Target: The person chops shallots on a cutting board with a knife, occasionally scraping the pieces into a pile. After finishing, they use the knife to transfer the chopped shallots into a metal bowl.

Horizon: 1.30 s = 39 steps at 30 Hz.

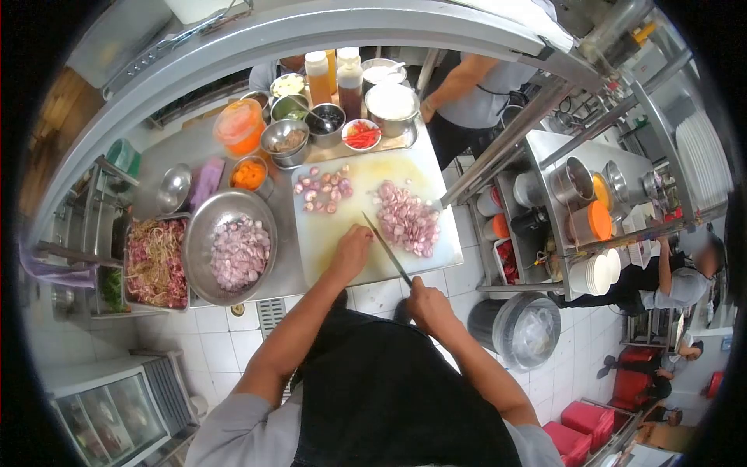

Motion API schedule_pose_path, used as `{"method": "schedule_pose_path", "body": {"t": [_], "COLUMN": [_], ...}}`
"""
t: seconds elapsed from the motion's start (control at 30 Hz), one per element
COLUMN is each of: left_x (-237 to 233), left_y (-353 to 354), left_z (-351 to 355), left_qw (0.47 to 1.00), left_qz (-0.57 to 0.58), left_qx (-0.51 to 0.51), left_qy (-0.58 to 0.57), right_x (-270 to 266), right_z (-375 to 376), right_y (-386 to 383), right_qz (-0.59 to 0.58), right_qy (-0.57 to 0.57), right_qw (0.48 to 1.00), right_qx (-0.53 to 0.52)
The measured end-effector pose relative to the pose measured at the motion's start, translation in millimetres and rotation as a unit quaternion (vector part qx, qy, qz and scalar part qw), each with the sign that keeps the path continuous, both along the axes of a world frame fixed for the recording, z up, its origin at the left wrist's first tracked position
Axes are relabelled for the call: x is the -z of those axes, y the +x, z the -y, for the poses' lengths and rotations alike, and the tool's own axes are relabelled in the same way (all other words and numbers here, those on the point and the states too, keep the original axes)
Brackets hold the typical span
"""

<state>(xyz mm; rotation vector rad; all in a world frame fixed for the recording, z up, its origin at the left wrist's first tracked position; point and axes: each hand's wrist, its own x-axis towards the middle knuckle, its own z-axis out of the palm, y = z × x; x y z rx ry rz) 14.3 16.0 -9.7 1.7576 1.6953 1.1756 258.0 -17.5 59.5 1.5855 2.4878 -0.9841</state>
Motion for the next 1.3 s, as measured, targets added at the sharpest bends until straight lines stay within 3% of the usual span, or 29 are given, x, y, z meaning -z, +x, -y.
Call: {"method": "schedule_pose_path", "body": {"t": [0.23,0.33,0.53,0.63,0.87,0.93,1.07,1.27,1.3], "left_x": [2,5,1,0,3,2,-1,-4,-7], "left_y": [0,0,1,2,1,4,3,-11,-20], "left_z": [-1,-1,1,1,-1,0,4,-6,-14], "left_qw": [1.000,0.999,1.000,0.999,1.000,1.000,1.000,0.999,0.993], "left_qz": [-0.021,-0.026,-0.013,-0.025,-0.013,-0.021,-0.011,-0.035,-0.080], "left_qx": [0.010,0.000,0.002,-0.005,-0.008,-0.009,-0.009,0.012,-0.034], "left_qy": [0.008,-0.019,-0.009,-0.024,0.016,-0.008,-0.017,0.004,0.076], "right_x": [27,-9,17,-7,23,-3,7,9,7], "right_z": [0,-1,-2,-3,-6,-6,0,-18,-19], "right_y": [-4,-7,-4,-8,-6,-8,-3,-11,-5], "right_qz": [-0.011,0.025,-0.015,0.023,-0.004,0.013,0.026,-0.008,-0.036], "right_qy": [0.020,-0.016,0.005,-0.012,-0.003,-0.021,-0.034,-0.026,-0.035], "right_qw": [1.000,0.999,1.000,1.000,1.000,1.000,0.999,1.000,0.998], "right_qx": [0.002,0.013,-0.003,0.005,0.008,0.005,0.014,0.015,0.029]}}
